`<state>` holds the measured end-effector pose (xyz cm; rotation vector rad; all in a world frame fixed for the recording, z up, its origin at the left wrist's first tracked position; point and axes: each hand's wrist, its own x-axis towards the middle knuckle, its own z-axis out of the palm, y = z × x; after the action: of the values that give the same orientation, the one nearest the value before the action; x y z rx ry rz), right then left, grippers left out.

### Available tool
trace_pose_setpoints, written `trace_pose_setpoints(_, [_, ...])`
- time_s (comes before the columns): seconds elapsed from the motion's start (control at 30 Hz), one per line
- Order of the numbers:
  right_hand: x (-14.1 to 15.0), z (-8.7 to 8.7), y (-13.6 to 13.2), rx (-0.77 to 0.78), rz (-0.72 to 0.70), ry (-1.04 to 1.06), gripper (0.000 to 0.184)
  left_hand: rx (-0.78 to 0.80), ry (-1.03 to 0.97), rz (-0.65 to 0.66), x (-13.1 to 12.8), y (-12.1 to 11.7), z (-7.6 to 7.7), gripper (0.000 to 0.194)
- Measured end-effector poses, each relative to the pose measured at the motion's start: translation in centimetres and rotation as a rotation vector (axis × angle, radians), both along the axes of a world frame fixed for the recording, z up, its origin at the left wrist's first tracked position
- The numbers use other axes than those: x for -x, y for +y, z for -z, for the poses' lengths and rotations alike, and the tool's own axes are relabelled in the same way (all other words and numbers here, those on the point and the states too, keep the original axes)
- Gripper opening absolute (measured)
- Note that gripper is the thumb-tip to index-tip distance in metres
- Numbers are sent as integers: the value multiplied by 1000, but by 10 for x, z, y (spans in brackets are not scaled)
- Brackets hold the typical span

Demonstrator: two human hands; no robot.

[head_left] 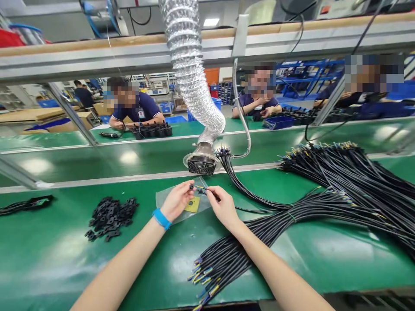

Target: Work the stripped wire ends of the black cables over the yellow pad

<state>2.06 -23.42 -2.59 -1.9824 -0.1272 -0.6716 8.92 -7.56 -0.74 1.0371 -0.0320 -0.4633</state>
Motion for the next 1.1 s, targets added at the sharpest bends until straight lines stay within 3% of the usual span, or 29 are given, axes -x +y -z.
trace_pose_setpoints(0.27, [2, 1, -1, 79, 36, -12, 32, 59, -77, 125, -1, -6, 3, 23])
trace_pose_setpoints(1.1, [2, 1, 0, 53, 103, -82, 29, 40, -134, 135, 3, -8, 0, 32])
